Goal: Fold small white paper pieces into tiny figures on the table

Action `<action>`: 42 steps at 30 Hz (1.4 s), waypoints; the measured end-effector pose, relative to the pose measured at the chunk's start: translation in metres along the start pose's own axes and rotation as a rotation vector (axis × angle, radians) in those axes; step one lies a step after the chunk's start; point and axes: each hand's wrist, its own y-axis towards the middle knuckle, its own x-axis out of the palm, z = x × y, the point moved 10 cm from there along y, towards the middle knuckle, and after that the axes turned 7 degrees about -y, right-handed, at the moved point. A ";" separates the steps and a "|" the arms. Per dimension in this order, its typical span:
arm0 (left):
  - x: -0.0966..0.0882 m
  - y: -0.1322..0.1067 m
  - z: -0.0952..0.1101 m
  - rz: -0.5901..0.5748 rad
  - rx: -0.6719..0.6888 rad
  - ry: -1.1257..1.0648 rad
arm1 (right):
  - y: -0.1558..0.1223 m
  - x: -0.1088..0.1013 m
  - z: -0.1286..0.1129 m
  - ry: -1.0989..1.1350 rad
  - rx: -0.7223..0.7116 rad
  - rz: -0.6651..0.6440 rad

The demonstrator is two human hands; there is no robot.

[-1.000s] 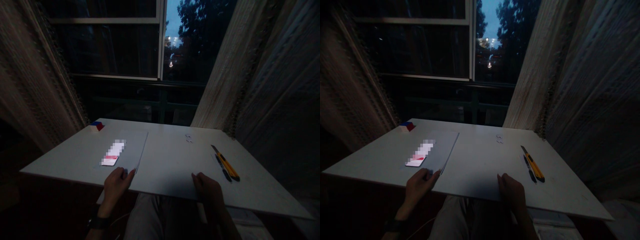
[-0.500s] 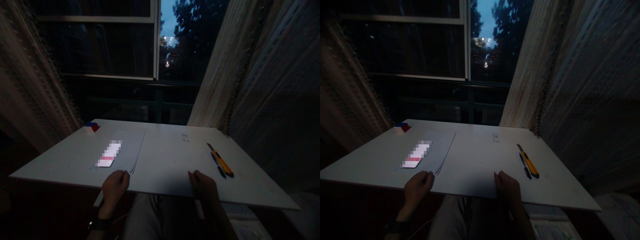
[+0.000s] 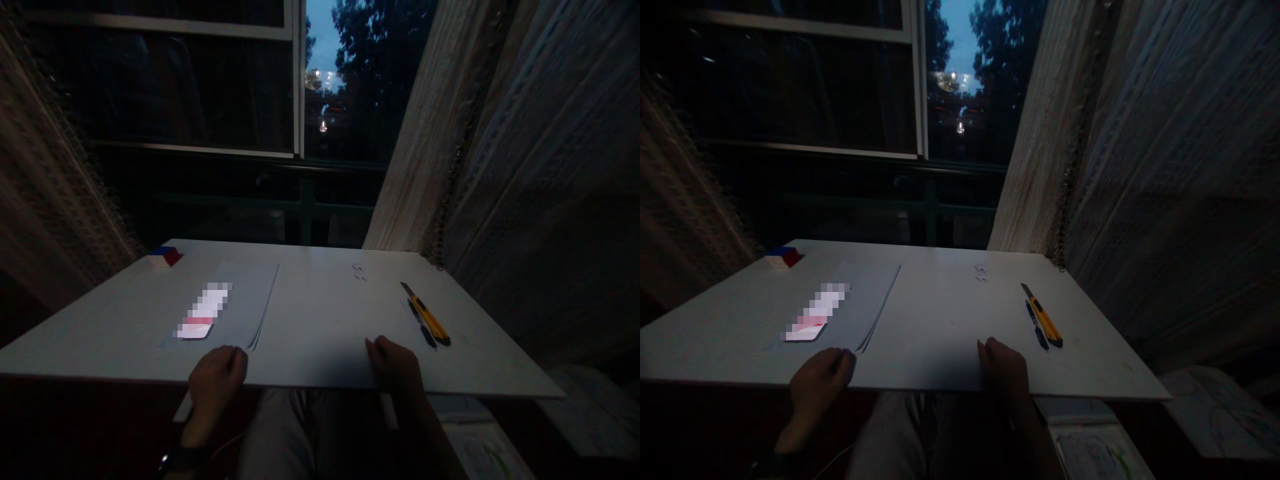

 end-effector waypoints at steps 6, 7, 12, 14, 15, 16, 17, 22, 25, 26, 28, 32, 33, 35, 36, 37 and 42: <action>0.003 0.000 -0.004 -0.043 -0.033 -0.034 | 0.000 -0.003 0.000 0.034 0.001 0.028; 0.004 0.000 -0.004 -0.047 -0.035 -0.038 | 0.000 -0.003 0.000 0.038 0.001 0.028; 0.004 0.001 -0.004 -0.052 -0.029 -0.046 | 0.000 -0.004 0.000 0.040 0.004 0.026; 0.004 0.001 -0.004 -0.061 -0.033 -0.035 | 0.000 -0.004 0.000 0.029 0.008 0.025; 0.004 0.001 -0.004 -0.067 -0.036 -0.031 | 0.000 -0.003 0.000 0.021 0.009 0.025; 0.004 0.002 -0.004 -0.075 -0.040 -0.030 | 0.000 -0.003 0.000 0.012 0.010 0.026; 0.004 0.002 -0.003 -0.079 -0.044 -0.029 | 0.000 -0.003 0.000 0.005 0.009 0.030; 0.002 0.001 -0.002 -0.062 -0.055 -0.032 | -0.001 -0.004 0.000 0.015 0.002 0.054; 0.002 0.001 -0.002 -0.046 -0.048 -0.039 | -0.001 -0.003 0.000 0.025 0.003 0.046; 0.003 0.001 -0.003 -0.040 -0.048 -0.038 | -0.001 -0.003 0.001 0.022 0.006 0.047; 0.003 0.001 -0.003 -0.032 -0.045 -0.032 | -0.001 -0.003 0.001 0.007 0.012 0.048; 0.001 0.000 -0.003 -0.008 -0.025 -0.034 | -0.001 -0.002 0.001 0.016 0.011 0.039; 0.001 0.000 -0.003 0.000 -0.025 -0.031 | -0.001 -0.002 0.001 0.022 0.009 0.037; 0.000 0.000 -0.003 0.006 -0.028 -0.018 | -0.001 -0.001 0.001 0.022 0.009 0.028; 0.000 0.000 -0.003 0.006 -0.028 -0.013 | -0.001 -0.001 0.002 0.017 0.013 0.023; 0.000 0.001 -0.003 0.004 -0.026 -0.010 | -0.002 0.000 0.002 0.015 0.016 0.019; -0.001 0.001 -0.001 0.009 -0.017 -0.001 | -0.003 0.001 0.003 0.029 0.013 0.025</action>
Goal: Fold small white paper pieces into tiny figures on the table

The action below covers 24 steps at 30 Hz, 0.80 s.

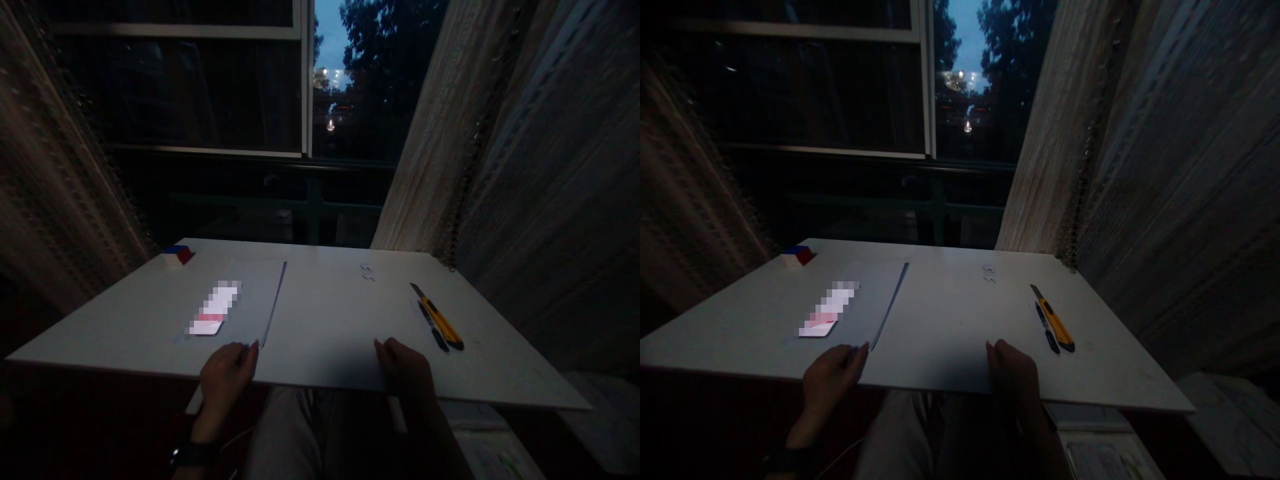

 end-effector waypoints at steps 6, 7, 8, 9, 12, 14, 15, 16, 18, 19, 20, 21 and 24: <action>0.000 -0.001 0.001 0.021 0.034 -0.010 | 0.000 0.003 0.001 0.004 -0.001 -0.017; 0.000 -0.001 0.001 0.021 0.036 -0.016 | 0.000 0.004 0.002 0.003 0.004 -0.025; 0.000 -0.001 0.001 0.013 0.037 -0.023 | -0.001 0.005 0.002 0.004 0.008 -0.032; 0.001 -0.001 0.001 0.001 0.031 -0.024 | -0.001 0.006 0.003 0.005 0.012 -0.037; 0.004 0.001 -0.003 -0.051 -0.023 -0.019 | -0.001 0.005 0.003 0.006 0.016 -0.034; 0.007 0.001 -0.007 -0.095 -0.072 -0.028 | -0.002 0.003 0.002 0.006 0.009 -0.026; 0.008 0.001 -0.009 -0.121 -0.094 -0.038 | -0.002 0.002 0.002 0.005 0.008 -0.025; 0.010 0.001 -0.010 -0.145 -0.111 -0.050 | -0.002 0.001 0.002 0.002 0.008 -0.026; 0.012 0.001 -0.012 -0.174 -0.134 -0.065 | -0.002 0.000 0.002 -0.008 0.011 -0.023; 0.012 0.001 -0.012 -0.178 -0.137 -0.066 | -0.002 0.000 0.002 -0.011 0.009 -0.019; 0.012 0.001 -0.012 -0.175 -0.137 -0.063 | -0.002 0.000 0.002 -0.012 0.005 -0.015; 0.011 0.001 -0.011 -0.170 -0.134 -0.056 | -0.002 0.000 0.001 -0.010 -0.002 -0.010; 0.009 0.001 -0.008 -0.142 -0.113 -0.038 | -0.002 0.000 0.001 -0.011 -0.011 -0.007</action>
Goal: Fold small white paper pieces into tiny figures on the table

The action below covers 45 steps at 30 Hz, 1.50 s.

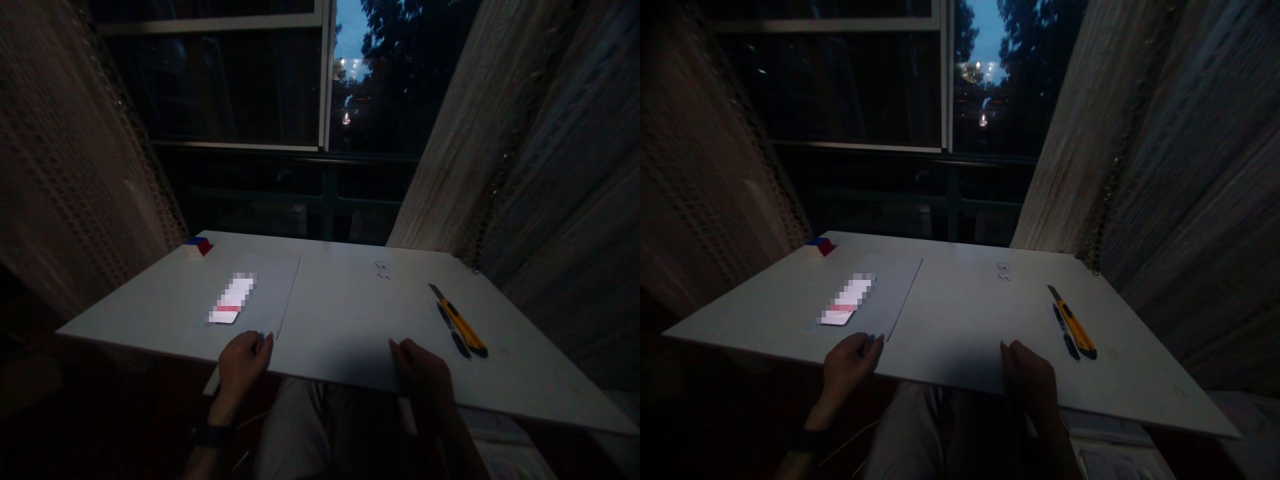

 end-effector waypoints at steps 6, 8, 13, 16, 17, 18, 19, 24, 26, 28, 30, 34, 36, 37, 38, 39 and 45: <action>-0.003 -0.002 0.005 0.049 0.059 0.012 | 0.001 0.000 0.000 0.009 0.007 0.001; -0.004 -0.002 0.006 0.060 0.072 0.015 | 0.001 0.001 0.000 0.016 0.006 -0.004; -0.004 -0.003 0.006 0.085 0.103 0.016 | 0.001 -0.001 0.000 0.011 0.002 0.004; -0.003 -0.003 0.007 0.095 0.124 0.012 | 0.001 0.000 -0.001 0.001 -0.009 0.007; -0.003 -0.004 0.007 0.098 0.128 0.012 | 0.001 0.000 -0.001 -0.004 -0.010 0.005; -0.004 -0.004 0.007 0.100 0.129 0.014 | 0.001 0.000 -0.001 -0.011 -0.008 0.005; -0.004 -0.004 0.008 0.101 0.129 0.015 | 0.001 0.001 0.000 -0.018 -0.003 0.006; -0.005 -0.003 0.009 0.097 0.122 0.008 | 0.000 0.002 0.001 -0.013 0.010 -0.007; -0.006 -0.003 0.009 0.098 0.110 0.003 | 0.000 0.003 0.001 0.003 0.009 -0.015; -0.005 -0.003 0.008 0.088 0.092 0.007 | 0.000 0.001 0.001 0.008 0.008 -0.011; -0.005 -0.002 0.007 0.067 0.073 0.013 | 0.000 -0.001 0.000 -0.002 0.007 -0.004; -0.005 -0.002 0.008 0.039 0.053 0.010 | 0.000 -0.002 -0.001 -0.009 0.008 -0.003; -0.005 -0.001 0.007 0.026 0.029 0.018 | 0.000 -0.002 -0.002 -0.003 0.004 -0.005; -0.004 -0.001 0.006 0.015 0.013 0.026 | 0.000 -0.002 -0.002 -0.001 0.001 -0.006; -0.003 0.000 0.005 0.002 -0.002 0.032 | 0.000 -0.002 -0.002 0.000 -0.004 -0.009; -0.002 0.000 0.004 -0.013 -0.014 0.036 | 0.000 -0.001 -0.002 0.002 -0.008 -0.013; 0.006 0.003 -0.003 -0.099 -0.065 0.012 | 0.001 0.000 0.000 0.023 0.003 -0.020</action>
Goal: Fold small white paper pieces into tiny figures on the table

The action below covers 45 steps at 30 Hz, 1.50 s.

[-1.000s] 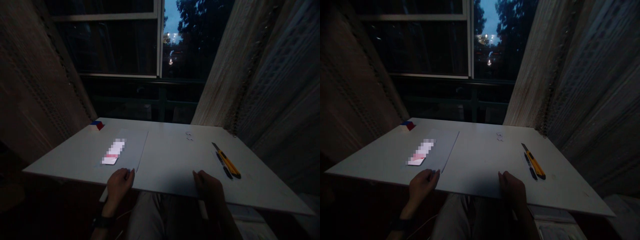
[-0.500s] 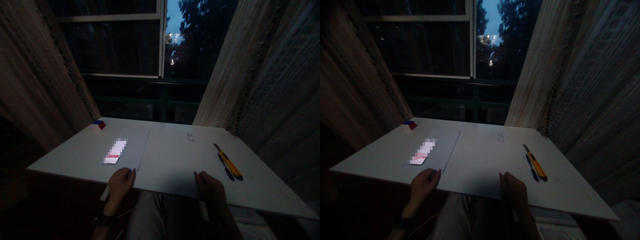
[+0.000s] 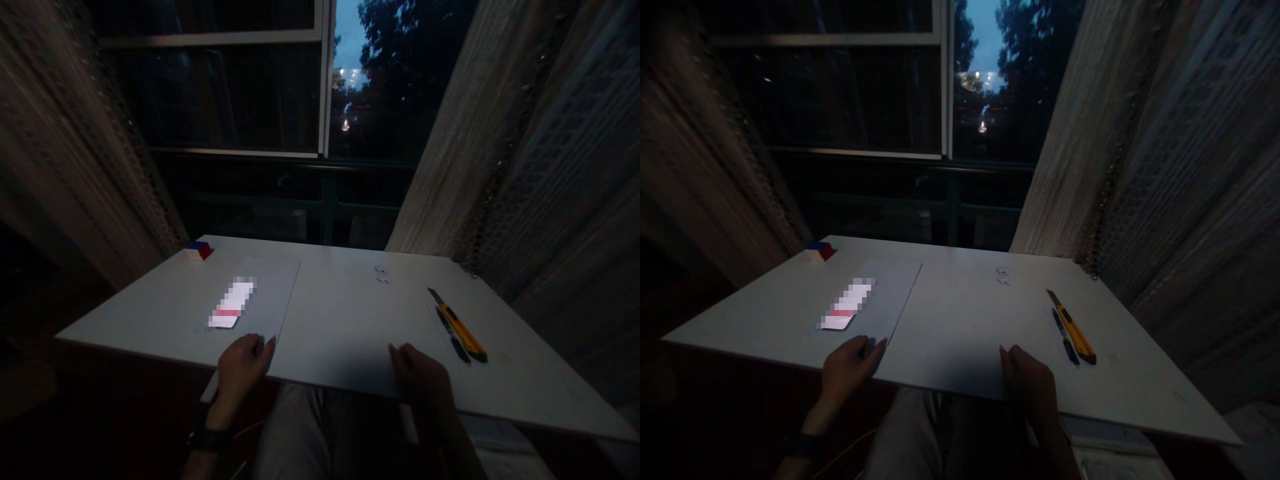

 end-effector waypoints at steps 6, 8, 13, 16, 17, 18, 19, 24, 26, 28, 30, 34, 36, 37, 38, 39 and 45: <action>0.001 0.008 -0.005 -0.099 -0.048 -0.077 | 0.000 -0.001 -0.001 0.002 -0.013 0.019; 0.000 0.011 -0.004 -0.127 -0.054 -0.090 | 0.000 -0.002 -0.001 -0.007 -0.016 0.031; -0.003 0.013 0.002 -0.089 -0.038 -0.106 | 0.001 -0.001 -0.001 -0.011 -0.023 0.027; 0.000 0.009 0.005 -0.059 -0.016 -0.098 | 0.001 0.001 -0.001 -0.007 -0.016 0.019; 0.001 0.008 0.006 -0.054 -0.009 -0.088 | 0.001 0.000 -0.001 -0.009 -0.014 0.019; 0.002 0.007 0.007 -0.050 -0.002 -0.079 | 0.001 0.000 -0.001 -0.014 -0.010 0.019; 0.002 0.007 0.007 -0.045 0.005 -0.069 | 0.001 0.000 -0.001 -0.018 -0.007 0.017; 0.003 0.006 0.008 -0.026 0.027 -0.040 | 0.001 0.000 -0.001 -0.027 0.004 -0.005; 0.004 0.006 0.009 -0.026 0.036 -0.034 | 0.002 0.000 -0.001 -0.022 0.000 -0.008; 0.004 0.005 0.009 -0.025 0.039 -0.023 | 0.002 0.000 -0.001 -0.016 -0.002 -0.005; 0.005 0.005 0.008 -0.025 0.038 -0.014 | 0.002 -0.001 -0.001 -0.010 -0.012 0.004; 0.006 0.005 0.008 -0.028 0.042 -0.011 | 0.001 0.000 -0.001 -0.013 -0.022 0.029; 0.006 0.005 0.008 -0.029 0.043 -0.009 | 0.000 0.001 0.000 -0.023 -0.010 0.027; 0.006 0.005 0.008 -0.031 0.043 -0.009 | 0.000 0.001 0.000 -0.027 -0.005 0.025; 0.006 0.005 0.008 -0.035 0.042 -0.011 | 0.000 0.001 0.000 -0.027 -0.004 0.023; 0.006 0.005 0.008 -0.037 0.038 -0.013 | 0.000 0.001 0.000 -0.025 -0.003 0.025; 0.003 0.005 0.009 -0.036 0.029 -0.032 | 0.000 0.001 0.000 -0.029 -0.013 0.017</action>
